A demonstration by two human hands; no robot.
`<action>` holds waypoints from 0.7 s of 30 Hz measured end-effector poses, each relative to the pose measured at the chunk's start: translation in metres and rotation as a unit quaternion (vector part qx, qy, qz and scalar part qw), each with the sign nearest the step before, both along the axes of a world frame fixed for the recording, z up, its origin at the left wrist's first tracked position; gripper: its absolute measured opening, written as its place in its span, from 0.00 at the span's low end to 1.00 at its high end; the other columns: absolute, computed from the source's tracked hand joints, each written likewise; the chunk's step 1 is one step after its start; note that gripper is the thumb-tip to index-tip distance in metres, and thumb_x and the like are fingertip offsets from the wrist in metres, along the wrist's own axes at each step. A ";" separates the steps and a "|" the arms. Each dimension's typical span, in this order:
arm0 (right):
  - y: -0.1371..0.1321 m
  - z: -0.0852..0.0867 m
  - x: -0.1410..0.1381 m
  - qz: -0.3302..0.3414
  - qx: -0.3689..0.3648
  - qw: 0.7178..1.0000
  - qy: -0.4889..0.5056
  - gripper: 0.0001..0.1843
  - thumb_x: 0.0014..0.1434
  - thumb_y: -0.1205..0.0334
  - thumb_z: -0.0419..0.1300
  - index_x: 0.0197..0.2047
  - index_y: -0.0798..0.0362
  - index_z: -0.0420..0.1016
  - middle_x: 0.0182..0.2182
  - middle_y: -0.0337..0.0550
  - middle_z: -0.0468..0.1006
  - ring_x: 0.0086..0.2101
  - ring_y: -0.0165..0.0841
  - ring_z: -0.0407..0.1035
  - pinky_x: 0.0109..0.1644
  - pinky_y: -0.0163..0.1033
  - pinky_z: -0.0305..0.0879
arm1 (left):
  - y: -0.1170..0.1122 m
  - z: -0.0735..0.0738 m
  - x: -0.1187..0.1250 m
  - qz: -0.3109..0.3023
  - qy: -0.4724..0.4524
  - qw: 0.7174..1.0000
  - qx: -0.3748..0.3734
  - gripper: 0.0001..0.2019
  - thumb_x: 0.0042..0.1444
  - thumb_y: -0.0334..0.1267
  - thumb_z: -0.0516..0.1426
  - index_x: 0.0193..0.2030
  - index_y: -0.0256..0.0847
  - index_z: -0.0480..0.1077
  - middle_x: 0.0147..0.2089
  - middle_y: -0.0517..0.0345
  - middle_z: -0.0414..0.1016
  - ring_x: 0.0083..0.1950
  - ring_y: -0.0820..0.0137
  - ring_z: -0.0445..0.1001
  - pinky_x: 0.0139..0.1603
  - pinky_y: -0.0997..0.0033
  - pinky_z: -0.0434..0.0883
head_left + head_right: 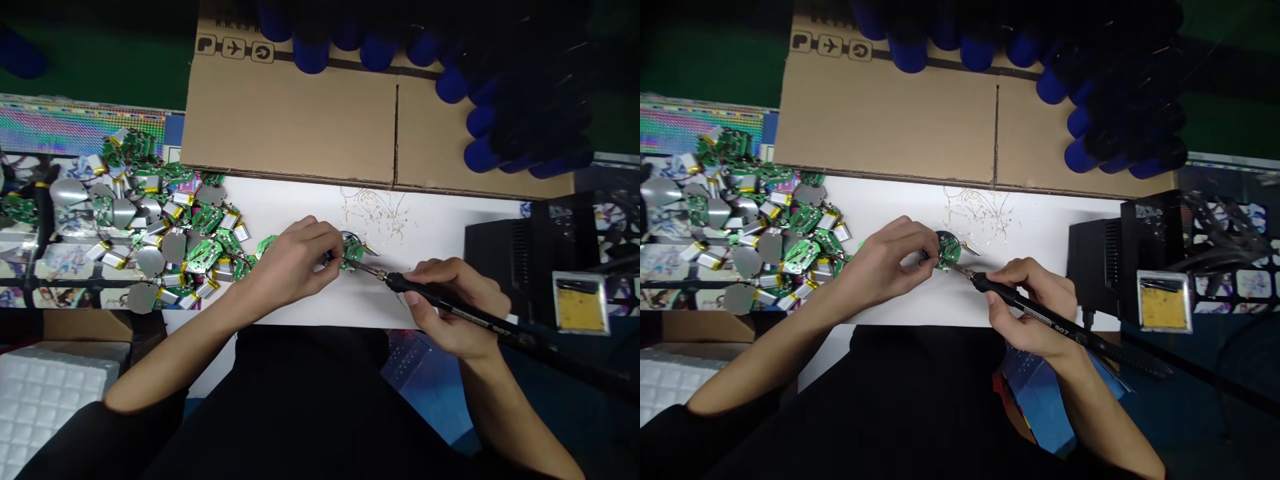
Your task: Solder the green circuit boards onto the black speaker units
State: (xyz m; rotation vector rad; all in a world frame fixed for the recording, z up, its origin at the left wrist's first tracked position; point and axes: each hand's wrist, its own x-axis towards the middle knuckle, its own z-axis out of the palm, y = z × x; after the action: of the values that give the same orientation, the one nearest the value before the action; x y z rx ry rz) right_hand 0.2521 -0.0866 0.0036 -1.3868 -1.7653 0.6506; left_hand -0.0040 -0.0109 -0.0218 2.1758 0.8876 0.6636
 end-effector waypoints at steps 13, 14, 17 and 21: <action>0.000 -0.001 0.001 -0.018 0.023 0.999 0.015 0.08 0.56 0.65 0.71 0.40 0.48 0.81 0.31 0.38 0.86 0.27 0.33 0.80 0.27 0.36 0.75 | -0.001 0.000 0.001 0.008 0.009 1.000 -0.001 0.07 0.64 0.24 0.57 0.39 0.38 0.73 0.43 0.53 0.80 0.45 0.62 0.75 0.51 0.61 0.73; -0.001 -0.002 0.003 -0.025 0.040 0.998 0.034 0.08 0.56 0.65 0.72 0.40 0.48 0.81 0.30 0.38 0.85 0.27 0.34 0.79 0.28 0.37 0.75 | -0.001 -0.001 0.002 0.007 0.009 1.000 0.000 0.07 0.64 0.24 0.57 0.39 0.38 0.73 0.43 0.53 0.80 0.45 0.63 0.75 0.50 0.62 0.73; -0.005 -0.005 0.004 -0.076 0.105 0.988 0.086 0.08 0.56 0.64 0.73 0.40 0.49 0.82 0.28 0.37 0.82 0.27 0.34 0.78 0.29 0.40 0.76 | -0.001 0.000 0.001 0.006 0.009 1.000 0.001 0.07 0.64 0.24 0.56 0.39 0.38 0.73 0.42 0.53 0.80 0.44 0.63 0.74 0.50 0.62 0.73; -0.012 -0.010 -0.011 -0.159 0.123 0.971 0.129 0.13 0.62 0.58 0.72 0.49 0.50 0.82 0.32 0.39 0.83 0.26 0.34 0.80 0.24 0.38 0.73 | 0.000 0.000 0.001 0.003 0.013 1.000 -0.003 0.07 0.64 0.24 0.56 0.38 0.39 0.73 0.41 0.53 0.80 0.44 0.63 0.74 0.49 0.62 0.73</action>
State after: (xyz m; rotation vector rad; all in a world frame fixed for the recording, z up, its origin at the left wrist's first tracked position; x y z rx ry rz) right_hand 0.2407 -0.0989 -0.0063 -1.3082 -1.3325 0.4007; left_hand -0.0025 -0.0109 -0.0214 2.1811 0.9102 0.6356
